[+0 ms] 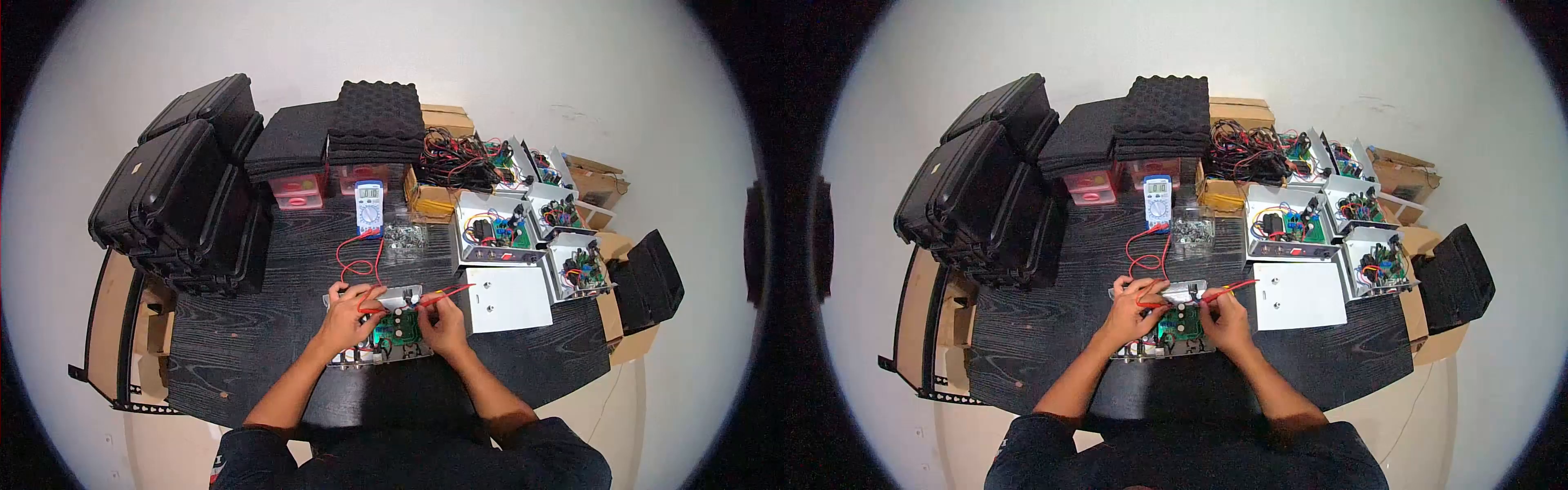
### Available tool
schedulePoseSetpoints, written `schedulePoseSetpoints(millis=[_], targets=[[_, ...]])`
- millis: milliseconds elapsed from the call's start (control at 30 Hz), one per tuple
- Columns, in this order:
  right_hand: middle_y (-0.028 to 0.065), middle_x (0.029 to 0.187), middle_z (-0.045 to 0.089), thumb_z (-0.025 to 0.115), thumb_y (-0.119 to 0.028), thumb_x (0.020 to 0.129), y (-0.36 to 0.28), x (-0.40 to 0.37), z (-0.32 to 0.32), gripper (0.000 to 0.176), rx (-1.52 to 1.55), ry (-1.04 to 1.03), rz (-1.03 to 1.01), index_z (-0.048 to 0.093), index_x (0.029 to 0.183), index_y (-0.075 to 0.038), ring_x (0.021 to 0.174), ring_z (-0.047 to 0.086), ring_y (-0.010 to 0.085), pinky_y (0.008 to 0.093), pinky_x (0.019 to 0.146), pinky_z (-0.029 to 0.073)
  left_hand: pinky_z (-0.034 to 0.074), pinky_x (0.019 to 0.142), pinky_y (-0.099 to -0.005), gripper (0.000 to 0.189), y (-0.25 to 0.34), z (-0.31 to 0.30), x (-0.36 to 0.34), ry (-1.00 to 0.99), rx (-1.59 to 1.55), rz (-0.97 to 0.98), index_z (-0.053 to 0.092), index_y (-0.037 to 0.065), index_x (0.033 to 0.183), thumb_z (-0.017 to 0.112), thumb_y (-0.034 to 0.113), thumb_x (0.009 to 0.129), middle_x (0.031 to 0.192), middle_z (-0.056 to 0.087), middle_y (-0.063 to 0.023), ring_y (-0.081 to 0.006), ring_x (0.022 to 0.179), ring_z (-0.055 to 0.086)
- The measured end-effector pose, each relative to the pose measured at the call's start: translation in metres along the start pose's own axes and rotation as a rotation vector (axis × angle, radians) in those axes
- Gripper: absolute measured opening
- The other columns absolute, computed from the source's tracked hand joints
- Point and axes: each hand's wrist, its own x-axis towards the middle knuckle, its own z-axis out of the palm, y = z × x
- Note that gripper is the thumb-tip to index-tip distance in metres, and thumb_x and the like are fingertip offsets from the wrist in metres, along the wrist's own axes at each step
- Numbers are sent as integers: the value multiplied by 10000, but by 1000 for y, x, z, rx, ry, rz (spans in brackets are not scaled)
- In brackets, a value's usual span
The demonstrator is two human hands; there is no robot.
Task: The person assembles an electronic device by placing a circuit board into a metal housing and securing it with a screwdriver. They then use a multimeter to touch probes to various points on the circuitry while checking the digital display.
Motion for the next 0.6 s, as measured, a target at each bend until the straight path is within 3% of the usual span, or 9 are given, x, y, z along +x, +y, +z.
schedulePoseSetpoints(millis=[367, 600], targets=[[104, 934, 689, 729, 17, 944, 3, -1, 2, 177, -13, 0, 11, 659, 1099, -30, 815, 720, 169, 316, 709, 577, 351, 1051, -475, 150, 0, 0, 1, 15, -20, 15, 796, 136, 1010, 806, 192, 872, 1361, 736, -44, -261, 1248, 627], [111, 936, 687, 728, 3, 947, -1, -1, 1, 161, 9, -4, 32, 665, 1091, -33, 782, 704, 169, 314, 693, 564, 369, 1024, -462, 156, -1, 1, 0, 17, 1, 20, 794, 141, 1016, 810, 188, 868, 1366, 734, -43, -251, 1249, 627]])
